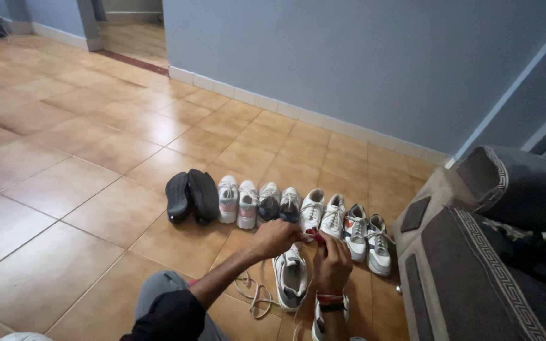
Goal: The person sits on the floor and wipes a white sneaker with a red cloth, then threads a white shoelace through the eyelets and ties it. The person repeats the lacing process on the second sneaker.
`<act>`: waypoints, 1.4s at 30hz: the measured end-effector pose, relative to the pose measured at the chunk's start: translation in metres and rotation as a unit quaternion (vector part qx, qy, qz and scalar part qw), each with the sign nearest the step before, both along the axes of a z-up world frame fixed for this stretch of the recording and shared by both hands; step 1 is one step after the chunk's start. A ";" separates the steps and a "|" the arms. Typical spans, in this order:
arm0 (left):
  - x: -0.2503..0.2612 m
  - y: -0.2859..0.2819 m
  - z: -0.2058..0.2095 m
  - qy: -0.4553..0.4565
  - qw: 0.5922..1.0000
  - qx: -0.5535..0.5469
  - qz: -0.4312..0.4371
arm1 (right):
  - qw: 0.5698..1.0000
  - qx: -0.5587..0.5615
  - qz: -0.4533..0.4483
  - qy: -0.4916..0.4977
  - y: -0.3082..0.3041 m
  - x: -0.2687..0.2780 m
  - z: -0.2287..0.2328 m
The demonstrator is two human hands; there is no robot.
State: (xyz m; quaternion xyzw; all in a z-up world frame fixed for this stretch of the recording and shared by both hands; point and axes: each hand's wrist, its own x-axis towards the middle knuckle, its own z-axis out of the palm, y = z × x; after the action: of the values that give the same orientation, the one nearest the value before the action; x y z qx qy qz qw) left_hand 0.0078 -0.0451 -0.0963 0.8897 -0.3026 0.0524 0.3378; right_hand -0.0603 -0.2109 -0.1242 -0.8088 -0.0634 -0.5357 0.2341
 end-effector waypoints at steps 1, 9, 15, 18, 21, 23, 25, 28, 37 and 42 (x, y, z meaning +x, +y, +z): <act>0.000 0.003 0.000 -0.018 1.000 0.007 -0.011 | 1.000 0.005 -0.007 0.004 -0.003 0.005 -0.008; 0.035 0.049 0.007 0.003 0.911 -0.400 -0.099 | 0.974 0.109 -0.133 0.145 -0.066 0.055 -0.111; 0.056 0.079 0.002 0.146 0.845 -0.507 0.086 | 0.964 0.142 -0.148 0.171 -0.088 0.045 -0.127; 0.049 0.043 -0.022 0.171 0.913 -0.364 0.067 | 0.987 0.080 -0.101 0.094 -0.057 0.039 -0.100; 0.032 0.000 -0.046 0.170 0.947 -0.262 -0.072 | 0.996 0.048 -0.031 0.075 -0.018 0.027 -0.066; 0.022 -0.014 -0.056 0.168 0.970 -0.163 -0.067 | 0.999 -0.007 -0.001 0.037 -0.003 0.019 -0.045; 0.018 -0.019 -0.060 0.107 0.993 -0.052 -0.027 | 0.999 -0.030 0.011 0.020 0.000 0.014 -0.032; 0.018 -0.015 -0.058 -0.013 0.990 -0.130 -0.053 | 0.999 -0.019 0.001 0.026 -0.009 0.019 -0.032; 0.040 0.013 -0.037 0.086 0.899 -0.420 -0.085 | 0.984 0.062 -0.112 0.121 -0.074 0.054 -0.120; 0.056 0.027 -0.047 0.067 0.868 -0.491 -0.005 | 0.974 0.082 -0.149 0.148 -0.096 0.060 -0.153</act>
State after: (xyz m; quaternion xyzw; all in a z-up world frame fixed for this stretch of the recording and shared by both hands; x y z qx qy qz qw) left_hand 0.0635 -0.0180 -0.1432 0.6086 -0.2191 0.1324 0.7511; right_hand -0.0007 -0.3073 -0.2770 -0.8575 0.1368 -0.4426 0.2237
